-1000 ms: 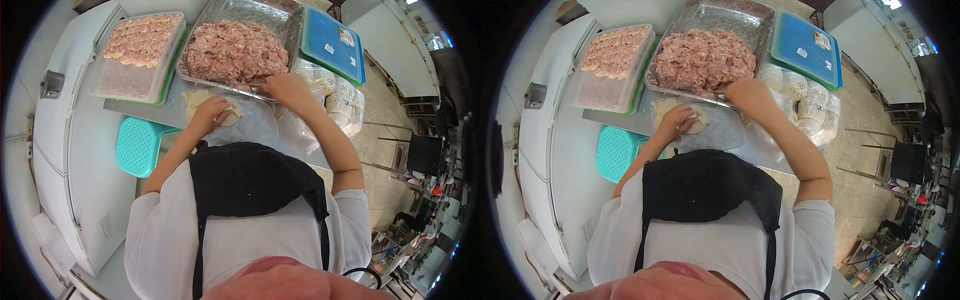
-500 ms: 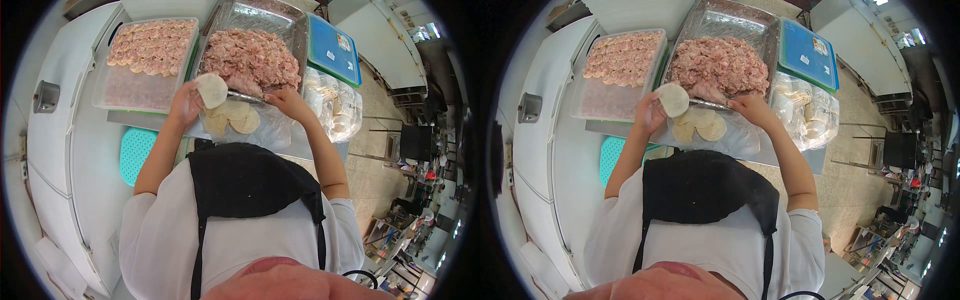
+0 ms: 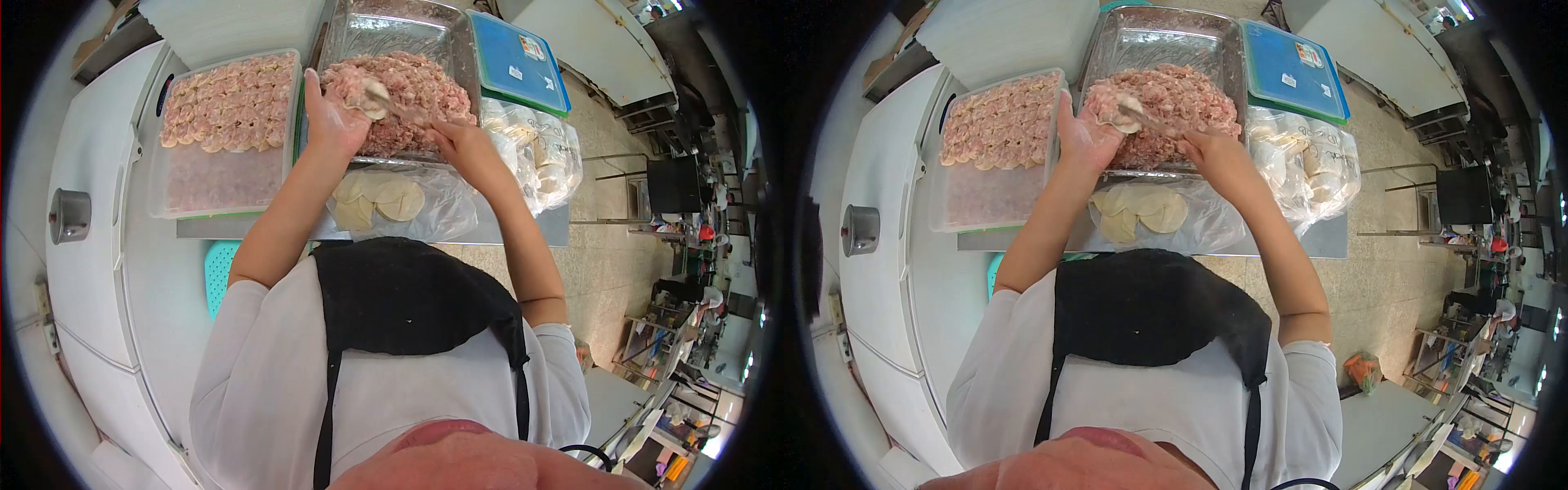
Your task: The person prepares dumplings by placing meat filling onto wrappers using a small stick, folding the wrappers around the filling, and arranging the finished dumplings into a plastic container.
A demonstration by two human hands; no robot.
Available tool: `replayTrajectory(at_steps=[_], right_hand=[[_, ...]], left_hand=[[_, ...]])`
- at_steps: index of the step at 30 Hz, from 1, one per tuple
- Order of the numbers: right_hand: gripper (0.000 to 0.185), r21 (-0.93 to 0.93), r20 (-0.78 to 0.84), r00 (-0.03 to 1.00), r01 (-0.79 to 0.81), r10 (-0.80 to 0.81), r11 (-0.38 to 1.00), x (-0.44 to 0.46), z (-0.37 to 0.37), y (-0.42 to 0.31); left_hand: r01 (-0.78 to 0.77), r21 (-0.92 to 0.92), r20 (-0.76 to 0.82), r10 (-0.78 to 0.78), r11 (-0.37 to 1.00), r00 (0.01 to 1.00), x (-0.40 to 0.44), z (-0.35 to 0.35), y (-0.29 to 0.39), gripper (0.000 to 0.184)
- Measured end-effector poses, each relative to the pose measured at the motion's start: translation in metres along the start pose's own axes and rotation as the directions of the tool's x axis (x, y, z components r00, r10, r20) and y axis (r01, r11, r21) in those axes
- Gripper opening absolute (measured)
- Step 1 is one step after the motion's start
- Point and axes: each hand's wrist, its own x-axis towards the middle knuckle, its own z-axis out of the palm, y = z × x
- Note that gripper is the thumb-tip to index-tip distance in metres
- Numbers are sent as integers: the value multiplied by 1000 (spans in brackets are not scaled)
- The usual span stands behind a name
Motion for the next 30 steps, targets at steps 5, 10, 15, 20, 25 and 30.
replayTrajectory(at_steps=[5,10,15,20,25,30], right_hand=[[19,-70,-80,995,58,-63,996,-8,-9,-4],[19,-323,158,985,119,-71,939,-7,-54,-9],[22,-113,60,962,273,-267,955,-4,-36,22],[34,452,93,992,31,-81,892,3,-60,76],[36,564,401,909,-150,-111,812,-1,-79,90],[35,535,389,874,44,-292,844,-5,-78,96]], left_hand=[[10,77,-48,-6,997,999,-2,8,-10,78],[-37,99,-51,42,994,998,-1,9,-15,78],[-106,13,-170,107,994,980,-6,36,-29,61],[-152,272,197,100,950,975,-12,19,-29,51],[-569,813,580,249,-124,775,-29,40,-45,62],[-488,858,464,-164,-160,870,-26,46,-39,46]])
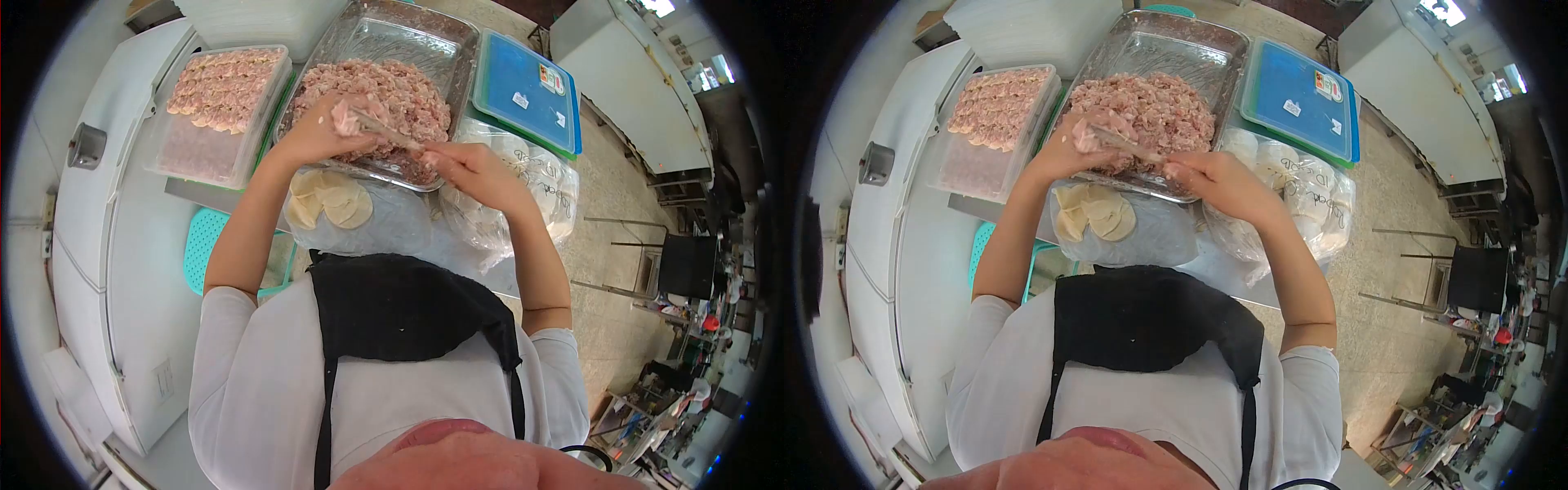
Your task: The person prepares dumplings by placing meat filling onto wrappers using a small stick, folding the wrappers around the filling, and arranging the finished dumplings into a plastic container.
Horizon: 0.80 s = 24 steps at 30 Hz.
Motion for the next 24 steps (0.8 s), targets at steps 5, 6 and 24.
replayTrajectory(at_steps=[5,6,24], right_hand=[[33,23,63,993,98,-99,995,20,4,59],[32,10,92,993,67,-68,998,24,-1,66],[35,-193,-244,967,-121,72,974,-22,-19,30]], left_hand=[[-111,260,-28,122,959,992,-4,17,-8,41],[-7,235,-28,14,972,1000,-2,17,-10,43],[9,184,-138,16,983,990,-14,-3,1,77]])
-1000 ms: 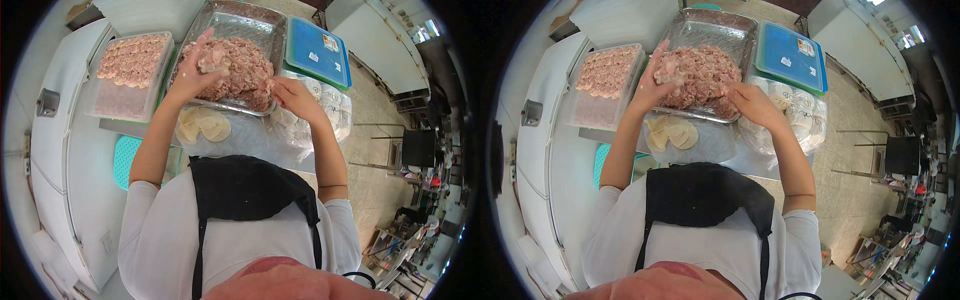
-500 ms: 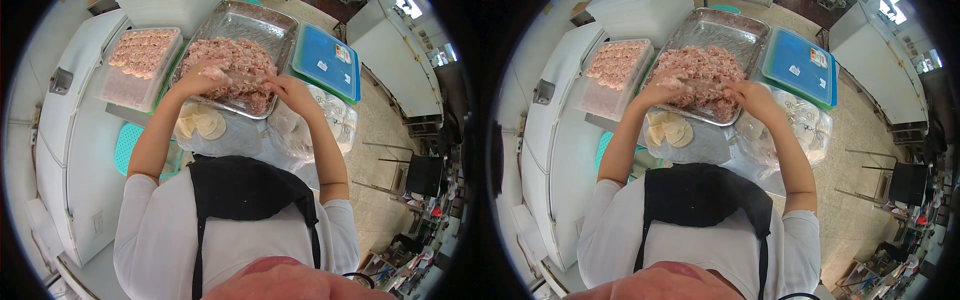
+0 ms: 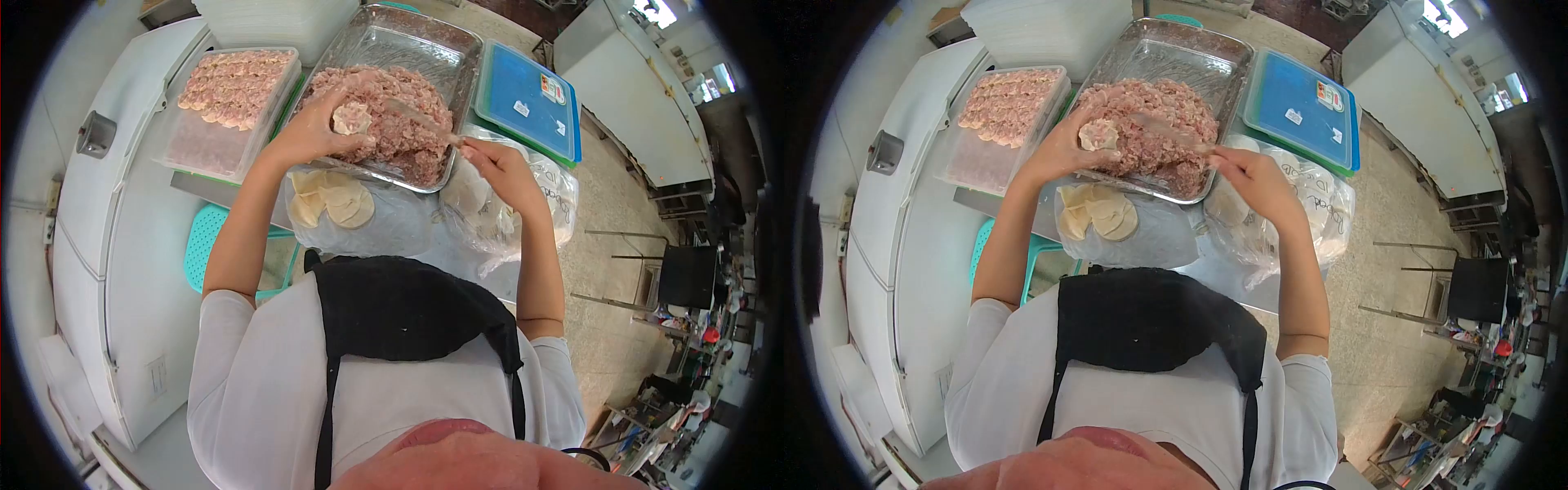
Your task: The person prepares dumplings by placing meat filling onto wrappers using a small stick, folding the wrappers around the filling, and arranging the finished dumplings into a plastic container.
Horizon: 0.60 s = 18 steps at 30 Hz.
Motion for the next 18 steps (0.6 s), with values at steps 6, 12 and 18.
replayTrajectory(at_steps=[6,12,18], right_hand=[[31,15,93,970,225,-225,974,7,34,-38],[27,-453,-138,943,211,-302,866,6,54,-103],[23,-290,-119,955,230,-273,929,26,59,-164]], left_hand=[[104,198,149,-134,975,980,-13,-12,8,70],[120,170,57,-131,978,990,-29,-40,-32,82],[214,-105,86,-206,971,975,-72,-108,-26,71]])
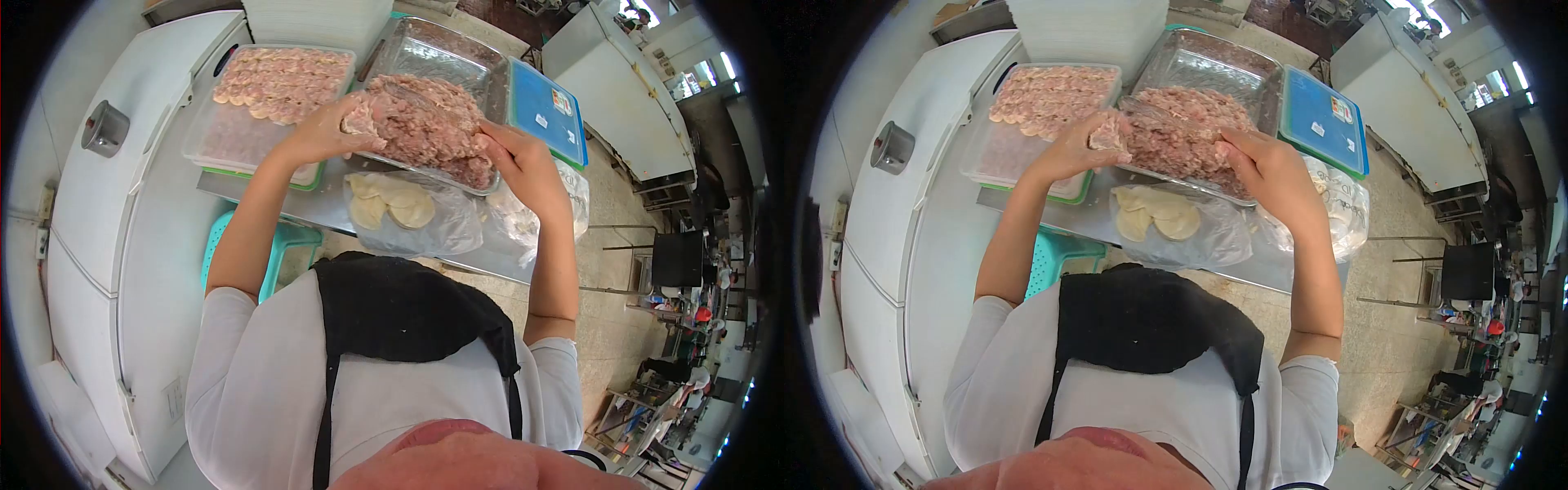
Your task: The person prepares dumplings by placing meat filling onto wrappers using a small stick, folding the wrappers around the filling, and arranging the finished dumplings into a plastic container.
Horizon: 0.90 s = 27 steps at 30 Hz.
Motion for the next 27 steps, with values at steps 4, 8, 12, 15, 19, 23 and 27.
replayTrajectory(at_steps=[4,8,12,15,19,23,27], right_hand=[[28,74,68,997,-32,27,997,13,59,-36],[32,-60,232,952,-192,201,980,27,85,-57],[30,17,78,979,-191,189,981,6,98,-32],[30,50,48,962,-272,270,961,-19,95,-15],[31,234,9,854,-508,520,829,-49,90,0],[31,271,52,762,-633,646,725,-54,81,3],[32,281,39,773,-617,633,735,-52,81,8]], left_hand=[[7,-17,75,-6,1000,997,-17,-34,-12,78],[-44,204,-182,83,978,980,-28,-58,-67,75],[38,256,-136,-3,966,991,-47,-119,-118,67],[217,233,-138,-188,948,972,-53,-160,-175,61],[241,475,-354,-67,846,933,-43,-166,-208,57],[270,454,-416,-66,849,907,-27,-151,-202,60],[359,396,-468,-150,845,871,-16,-135,-188,73]])
